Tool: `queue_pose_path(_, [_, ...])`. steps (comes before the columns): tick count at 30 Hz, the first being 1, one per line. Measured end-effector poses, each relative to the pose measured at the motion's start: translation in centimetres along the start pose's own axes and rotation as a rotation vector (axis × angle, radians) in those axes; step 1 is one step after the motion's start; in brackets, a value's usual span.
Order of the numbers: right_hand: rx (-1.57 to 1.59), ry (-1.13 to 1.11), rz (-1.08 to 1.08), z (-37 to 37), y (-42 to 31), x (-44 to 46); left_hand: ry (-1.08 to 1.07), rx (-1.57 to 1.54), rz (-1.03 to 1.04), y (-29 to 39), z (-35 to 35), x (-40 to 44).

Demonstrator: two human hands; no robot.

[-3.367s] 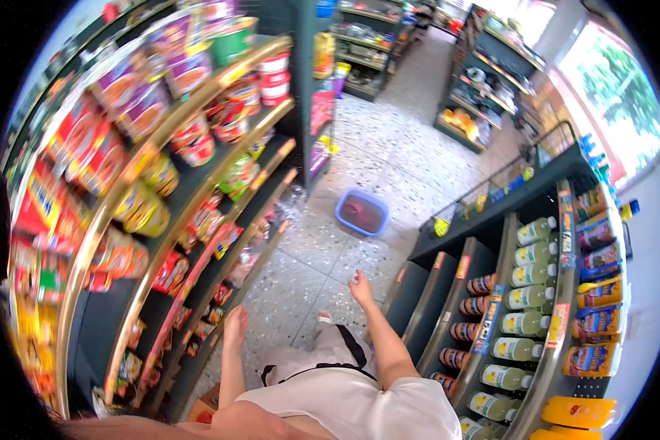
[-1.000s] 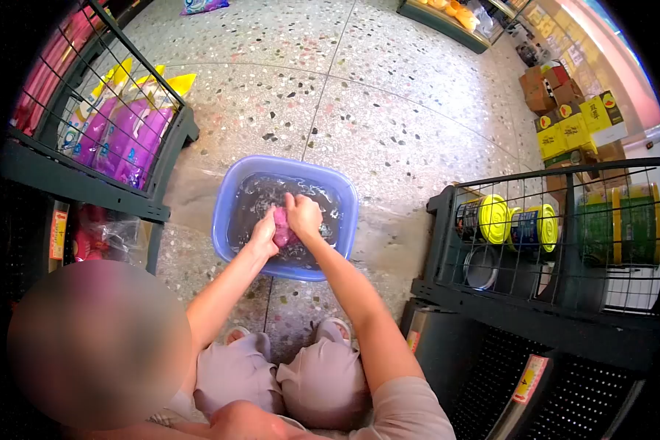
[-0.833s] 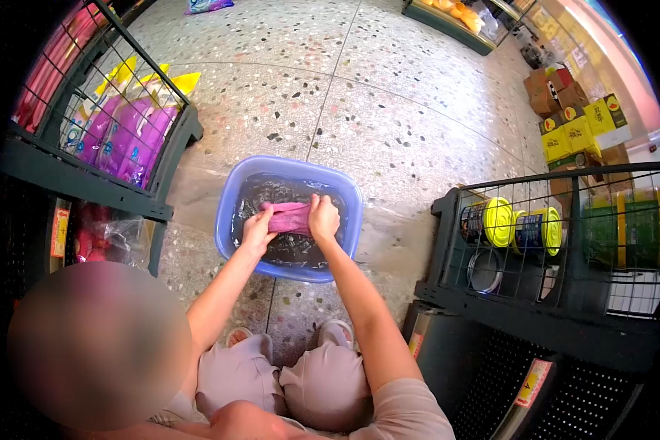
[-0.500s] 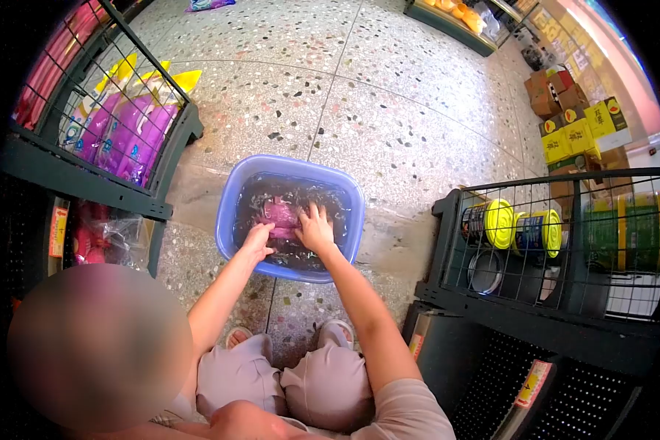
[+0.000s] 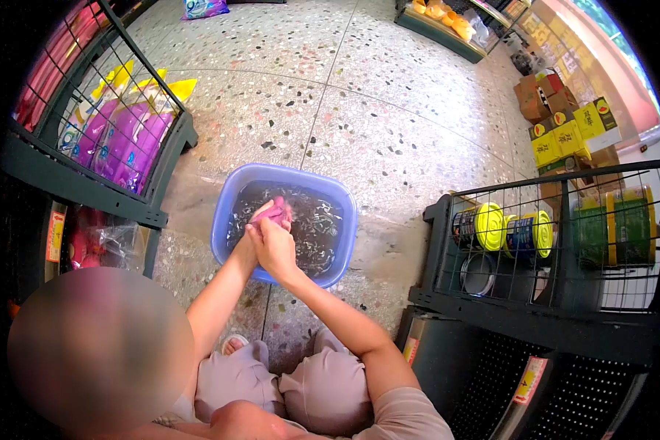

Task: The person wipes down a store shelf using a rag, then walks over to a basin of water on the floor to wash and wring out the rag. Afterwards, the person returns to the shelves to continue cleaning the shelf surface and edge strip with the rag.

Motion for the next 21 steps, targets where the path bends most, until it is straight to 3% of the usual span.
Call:
queue_pose_path(2, [-0.067, 0.043, -0.042, 0.4, 0.2, 0.2, -0.220, -0.110, -0.107, -0.2, 0.2, 0.2])
queue_pose_path(5, [-0.170, 0.057, -0.001, 0.3, 0.3, 1.4, -0.320, -0.132, -0.125, -0.4, 0.0, 0.3])
queue_pose_path(11, [-0.233, 0.009, 0.131, 0.7, 3.0, 4.3, -0.138, 0.000, 0.168, -1.7, -0.8, 0.3])
queue_pose_path(12, [-0.236, 0.001, 0.151, 0.8, 3.7, 4.9, 0.075, 0.163, 0.083, -1.4, -0.1, -0.8])
queue_pose_path(14, [-0.229, -0.028, 0.288, 0.6, 5.4, 6.2, -0.154, 0.015, 0.045, -1.9, -2.2, 0.1])
queue_pose_path(15, [-0.238, -0.026, 0.308, 0.7, 6.9, 6.4, 0.000, 0.010, 0.153, -2.5, 0.8, -1.4])
queue_pose_path(18, [-0.302, -0.033, 0.409, 0.5, 10.9, 5.8, 0.358, 0.251, 0.310, -0.4, -1.0, -2.4])
queue_pose_path(21, [-0.330, -0.162, 0.483, -0.5, 14.7, 5.0, 0.489, 0.488, 0.363, 1.1, -2.6, -4.3])
Point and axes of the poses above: each hand's wrist, its own x-axis towards the middle knuckle, its own z-axis out of the palm, y = z × x, the point moved 3 cm from there along x, towards the middle knuckle, and after that the axes turned 3 degrees about -y, right-handed, at the moved point
